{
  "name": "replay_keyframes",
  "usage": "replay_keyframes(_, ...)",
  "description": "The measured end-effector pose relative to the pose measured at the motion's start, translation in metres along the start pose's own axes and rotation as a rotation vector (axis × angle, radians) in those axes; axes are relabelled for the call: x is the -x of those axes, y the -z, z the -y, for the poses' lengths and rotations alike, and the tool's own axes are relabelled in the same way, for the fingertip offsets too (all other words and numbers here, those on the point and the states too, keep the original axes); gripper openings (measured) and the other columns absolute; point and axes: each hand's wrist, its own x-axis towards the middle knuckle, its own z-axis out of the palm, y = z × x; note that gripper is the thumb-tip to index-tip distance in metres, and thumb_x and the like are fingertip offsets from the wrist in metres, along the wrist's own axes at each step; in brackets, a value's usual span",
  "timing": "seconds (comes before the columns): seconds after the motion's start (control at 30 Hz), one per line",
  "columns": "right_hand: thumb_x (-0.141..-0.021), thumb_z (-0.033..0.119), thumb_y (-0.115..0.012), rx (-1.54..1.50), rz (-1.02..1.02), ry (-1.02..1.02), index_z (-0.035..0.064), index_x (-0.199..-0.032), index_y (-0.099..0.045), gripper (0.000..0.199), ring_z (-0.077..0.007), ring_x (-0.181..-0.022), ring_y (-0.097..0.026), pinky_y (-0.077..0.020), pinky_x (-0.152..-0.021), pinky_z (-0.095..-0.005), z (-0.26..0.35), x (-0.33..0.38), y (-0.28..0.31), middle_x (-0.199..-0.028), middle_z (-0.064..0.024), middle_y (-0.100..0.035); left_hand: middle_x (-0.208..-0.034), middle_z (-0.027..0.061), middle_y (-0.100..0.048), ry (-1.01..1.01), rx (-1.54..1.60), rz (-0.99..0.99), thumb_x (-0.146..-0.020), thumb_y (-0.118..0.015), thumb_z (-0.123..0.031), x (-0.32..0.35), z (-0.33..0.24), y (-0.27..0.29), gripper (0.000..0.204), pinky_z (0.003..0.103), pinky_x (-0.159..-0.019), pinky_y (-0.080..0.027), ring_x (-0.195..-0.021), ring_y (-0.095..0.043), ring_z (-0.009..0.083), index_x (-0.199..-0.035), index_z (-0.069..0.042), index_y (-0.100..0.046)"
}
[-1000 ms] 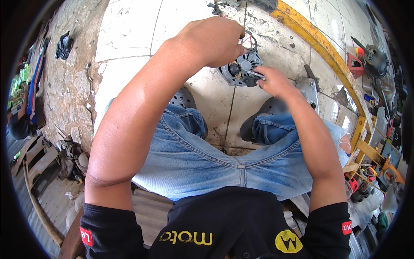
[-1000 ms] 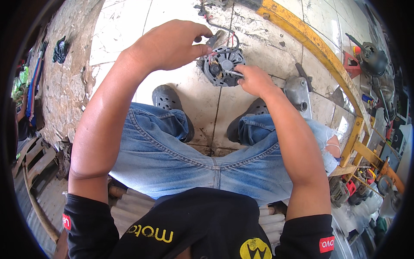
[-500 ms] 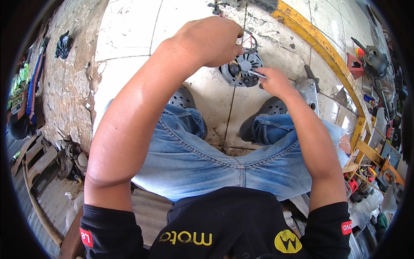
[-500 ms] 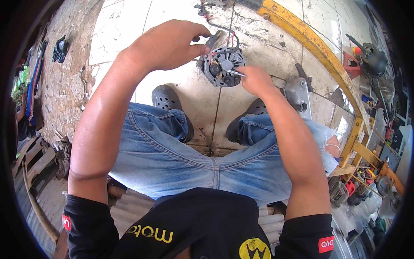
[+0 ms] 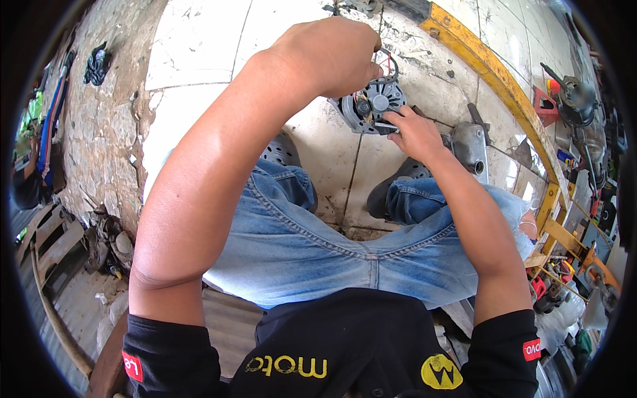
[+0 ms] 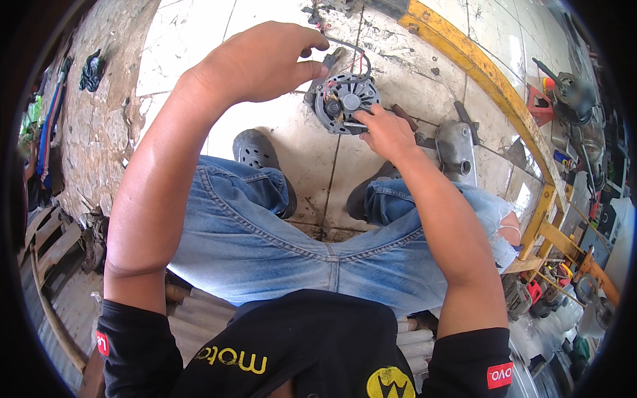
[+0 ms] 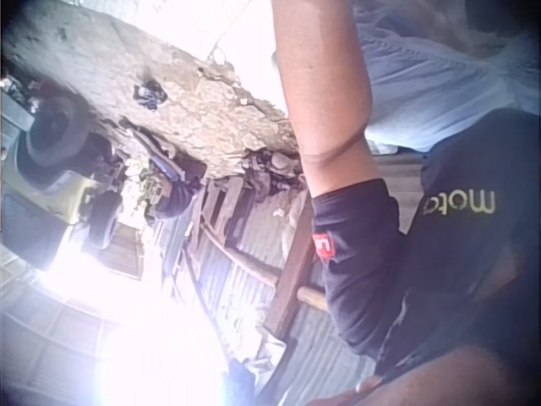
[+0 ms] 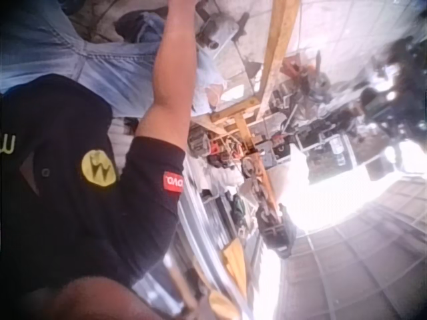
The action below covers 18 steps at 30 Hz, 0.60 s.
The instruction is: The person sits on the floor and assembles a small mechanical unit, attaching a metal bracket to a stator-like component, then fitting a cylindrical housing over it. The person uses a screwdriver to tighten screws on the assembly and handles wires and small fasteners throughout.
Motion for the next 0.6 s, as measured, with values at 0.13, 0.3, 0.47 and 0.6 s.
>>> replay_keyframes(0.13,-0.085,0.022,-0.072,0.012,-0.021,0.014,0.0204,-0.126,-0.056,0.044,-0.032,-0.105,-0.062,-0.0509,-0.086,-0.0443,0.001,0.001,-0.001,-0.114,-0.0101,-0.056,-0.115,0.016,-0.068,0.006,-0.003,-0.029,-0.093,-0.061,-0.032,0.001,0.003,0.002,0.043,0.04,-0.094,-0.051,-0.105,-0.066,0.0321,-0.128,-0.007,-0.062)
replay_keyframes(0.3,-0.085,0.025,-0.072,0.021,-0.046,-0.01,0.0156,-0.121,-0.053,0.041,-0.0324,-0.105,-0.062,-0.0508,-0.086,-0.045,0.001,0.001,-0.004,-0.111,-0.0107,-0.059,-0.114,0.0164,-0.068,-0.014,-0.007,-0.075,-0.093,-0.061,-0.033,0.001,0.006,0.003,0.043,0.04,-0.094,-0.051,-0.105,-0.066,0.0321,-0.128,-0.007,-0.062)
replay_keyframes(0.47,-0.084,0.027,-0.072,0.012,-0.05,0.026,0.0154,-0.123,-0.052,0.045,-0.0349,-0.102,-0.062,-0.0506,-0.084,-0.0461,0.004,-0.005,-0.006,-0.112,-0.0118,-0.06,-0.113,0.0173,-0.069,-0.049,0.007,-0.147,-0.094,-0.06,-0.035,0.005,0.018,0.001,0.045,0.039,-0.093,-0.051,-0.104,-0.066,0.0317,-0.129,-0.008,-0.062)
replay_keyframes(0.6,-0.084,0.028,-0.072,-0.001,-0.074,0.038,0.0153,-0.121,-0.051,0.044,-0.0343,-0.101,-0.062,-0.0504,-0.082,-0.0461,0.001,-0.004,-0.011,-0.109,-0.0109,-0.06,-0.111,0.0252,-0.067,-0.086,0.05,-0.077,-0.09,-0.059,-0.03,0.011,0.01,0.033,0.043,0.041,-0.096,-0.047,-0.11,-0.061,0.0385,-0.118,0.002,-0.065)
